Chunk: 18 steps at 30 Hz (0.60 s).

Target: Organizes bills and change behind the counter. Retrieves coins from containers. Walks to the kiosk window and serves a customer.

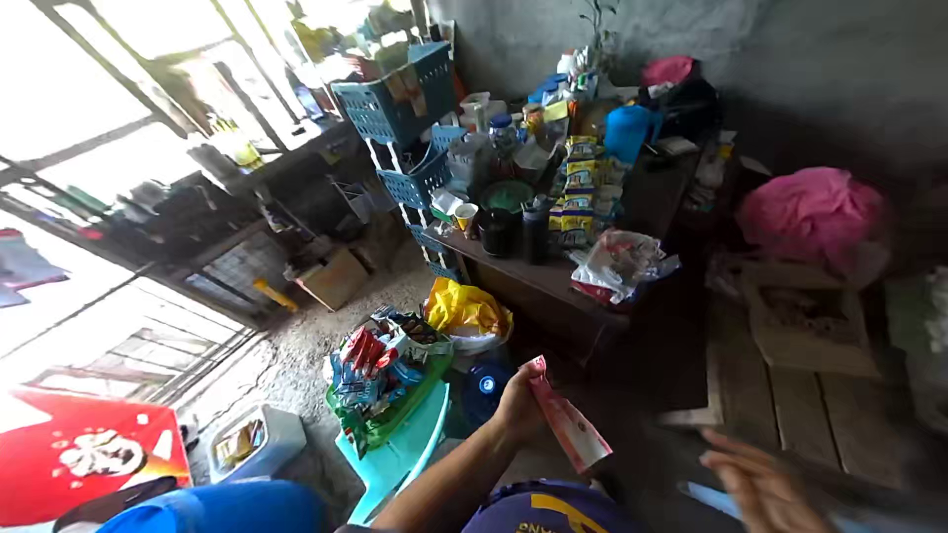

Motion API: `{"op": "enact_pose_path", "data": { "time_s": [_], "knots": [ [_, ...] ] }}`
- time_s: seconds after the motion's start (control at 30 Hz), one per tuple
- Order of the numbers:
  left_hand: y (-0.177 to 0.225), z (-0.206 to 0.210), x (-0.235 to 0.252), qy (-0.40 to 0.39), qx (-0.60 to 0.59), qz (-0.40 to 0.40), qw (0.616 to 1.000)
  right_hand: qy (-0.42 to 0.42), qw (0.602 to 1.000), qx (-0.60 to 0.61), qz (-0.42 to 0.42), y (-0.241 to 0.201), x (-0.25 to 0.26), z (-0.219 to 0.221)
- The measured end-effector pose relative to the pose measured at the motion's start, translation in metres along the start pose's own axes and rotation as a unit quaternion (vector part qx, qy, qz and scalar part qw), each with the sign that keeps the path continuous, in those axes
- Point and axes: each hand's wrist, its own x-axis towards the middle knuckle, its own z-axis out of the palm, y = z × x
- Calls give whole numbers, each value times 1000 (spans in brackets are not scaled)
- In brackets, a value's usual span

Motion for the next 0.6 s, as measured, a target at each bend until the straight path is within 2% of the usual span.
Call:
{"op": "enact_pose_path", "data": {
  "time_s": [0.1,0.23,0.4,0.6],
  "knots": [
    [-19,36,19,9,7,15,1000,-101,993,5,64,49,32,-1],
    [-35,68,41,24,-42,51,997,-175,978,27,114,71,74,9],
    [-27,84,69,34,12,110,993,-158,983,17,92,94,134,17],
    [-12,72,125,60,123,127,982,-121,977,8,176,131,198,-3]
  ]
}}
